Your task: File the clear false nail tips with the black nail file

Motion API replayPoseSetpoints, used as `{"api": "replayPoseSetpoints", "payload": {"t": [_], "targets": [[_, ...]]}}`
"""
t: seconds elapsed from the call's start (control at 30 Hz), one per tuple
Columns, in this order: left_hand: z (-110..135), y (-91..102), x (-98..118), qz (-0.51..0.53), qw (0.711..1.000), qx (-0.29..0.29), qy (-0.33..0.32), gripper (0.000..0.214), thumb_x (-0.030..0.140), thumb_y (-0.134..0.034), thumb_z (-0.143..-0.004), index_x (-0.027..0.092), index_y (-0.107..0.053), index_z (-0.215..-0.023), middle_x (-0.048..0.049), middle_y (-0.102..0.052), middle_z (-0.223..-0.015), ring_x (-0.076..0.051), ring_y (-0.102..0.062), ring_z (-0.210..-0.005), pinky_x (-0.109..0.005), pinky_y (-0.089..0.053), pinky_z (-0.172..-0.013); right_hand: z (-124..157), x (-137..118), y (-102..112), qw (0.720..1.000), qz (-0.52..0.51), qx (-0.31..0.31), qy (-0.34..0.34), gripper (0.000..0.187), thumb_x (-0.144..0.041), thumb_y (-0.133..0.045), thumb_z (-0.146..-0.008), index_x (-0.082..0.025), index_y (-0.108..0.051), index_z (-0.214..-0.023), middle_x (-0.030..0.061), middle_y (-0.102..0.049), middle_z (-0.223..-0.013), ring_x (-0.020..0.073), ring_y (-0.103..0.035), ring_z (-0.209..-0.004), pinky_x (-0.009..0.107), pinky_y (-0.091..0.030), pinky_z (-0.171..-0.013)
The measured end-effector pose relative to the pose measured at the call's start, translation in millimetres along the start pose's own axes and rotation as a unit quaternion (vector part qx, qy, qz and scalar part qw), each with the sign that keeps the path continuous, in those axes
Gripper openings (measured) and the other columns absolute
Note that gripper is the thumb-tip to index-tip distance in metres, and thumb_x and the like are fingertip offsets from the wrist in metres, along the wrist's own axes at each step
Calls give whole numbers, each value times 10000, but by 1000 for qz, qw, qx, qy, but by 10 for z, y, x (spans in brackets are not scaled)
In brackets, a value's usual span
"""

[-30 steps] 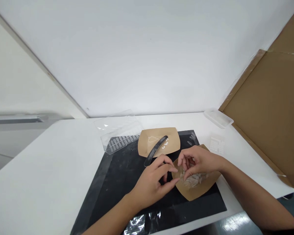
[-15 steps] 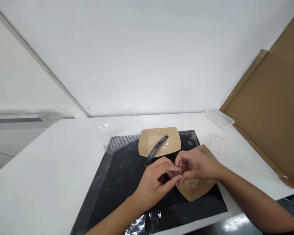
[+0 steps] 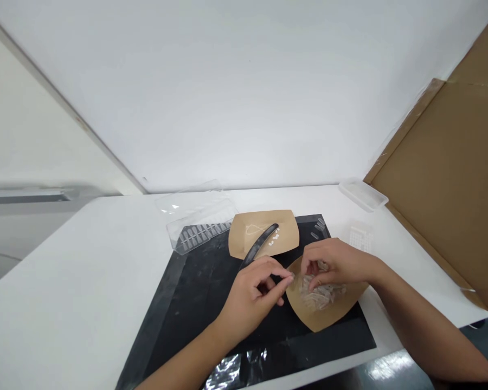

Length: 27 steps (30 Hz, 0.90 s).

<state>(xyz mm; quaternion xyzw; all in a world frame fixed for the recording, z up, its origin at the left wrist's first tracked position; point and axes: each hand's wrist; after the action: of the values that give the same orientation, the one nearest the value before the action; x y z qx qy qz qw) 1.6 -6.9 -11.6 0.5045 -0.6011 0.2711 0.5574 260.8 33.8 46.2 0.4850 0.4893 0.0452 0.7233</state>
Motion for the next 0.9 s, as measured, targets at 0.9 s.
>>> {"api": "replayPoseSetpoints", "payload": {"t": [0.9], "targets": [[-6, 5, 32, -40, 992, 117, 19, 200, 381, -702, -953, 212, -774, -1030, -63, -773, -1063, -60, -633, -409, -187, -510, -433, -37, 2, -143, 998, 34, -51, 27, 105, -230, -764, -871, -241, -761, -975, -13, -691, -935, 124, -648, -772, 234, -470, -697]]}}
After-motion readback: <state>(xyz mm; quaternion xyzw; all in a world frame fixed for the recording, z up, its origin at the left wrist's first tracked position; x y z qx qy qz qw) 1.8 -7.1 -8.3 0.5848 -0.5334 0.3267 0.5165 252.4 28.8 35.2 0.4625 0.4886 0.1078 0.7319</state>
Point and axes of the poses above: each hand's wrist, its own z-axis away from the middle knuckle, its own y-axis out of the back of the hand, x = y × z
